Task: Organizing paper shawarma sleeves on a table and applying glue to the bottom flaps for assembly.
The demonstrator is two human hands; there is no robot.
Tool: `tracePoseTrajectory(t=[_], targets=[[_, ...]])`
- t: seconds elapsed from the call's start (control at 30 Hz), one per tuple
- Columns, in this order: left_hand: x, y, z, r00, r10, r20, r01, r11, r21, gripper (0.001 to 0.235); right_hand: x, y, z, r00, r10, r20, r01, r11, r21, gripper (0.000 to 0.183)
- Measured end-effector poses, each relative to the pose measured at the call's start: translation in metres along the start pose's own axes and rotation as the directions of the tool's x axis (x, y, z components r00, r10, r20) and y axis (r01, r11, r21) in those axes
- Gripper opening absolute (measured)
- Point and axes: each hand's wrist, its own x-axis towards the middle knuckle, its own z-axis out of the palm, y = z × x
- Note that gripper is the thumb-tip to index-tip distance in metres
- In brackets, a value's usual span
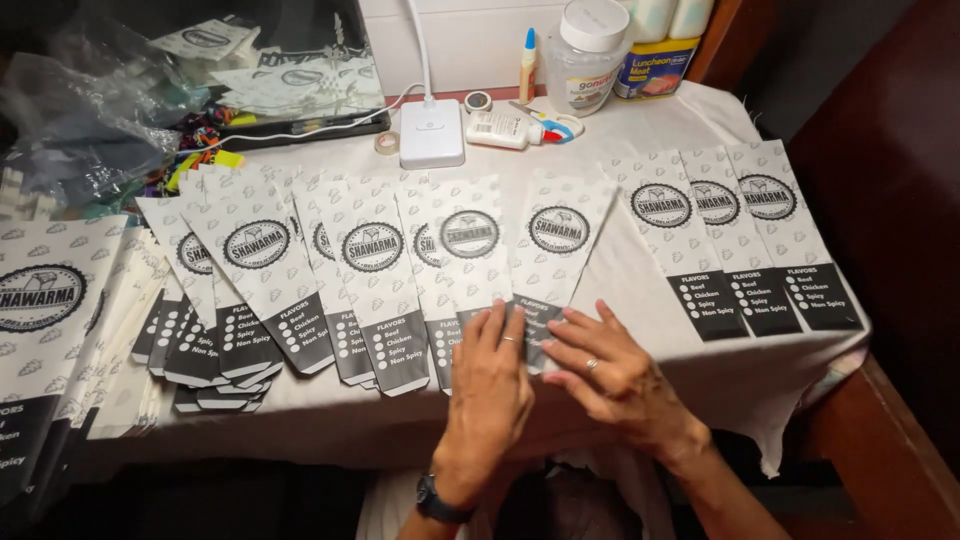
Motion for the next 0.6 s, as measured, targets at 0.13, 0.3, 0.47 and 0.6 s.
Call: tracePoseTrajectory(t=[0.13,0.3,0.47,0.6], targets=[[0.0,-0.044,-0.001,0.999,0.023,-0.041,-0.014,0.981,0.193,0.064,-0.002,0.024,-0.015,0.997,0.07,-0.044,-0.067,0.995,0.073,0.032],[0.001,-0.014,-0.004,0.961,0.16,-0.227,-0.086,0.948,0.307,0.065,0.001,0.025,-0.03,0.993,0.091,-0.071,-0.086,0.994,0.072,0.019],[0.0,0.025,-0.002,0.887,0.418,-0.194,-0.457,0.854,-0.248,0.03,-0.011,0.012,-0.029,0.995,-0.021,-0.102,0.026,0.998,0.05,0.017],[0.0,0.021,0.014,0.905,0.396,-0.154,-0.425,0.859,-0.285,0.028,-0.014,0.012,-0.031,0.995,-0.002,-0.095,0.007,0.998,0.058,0.025]])
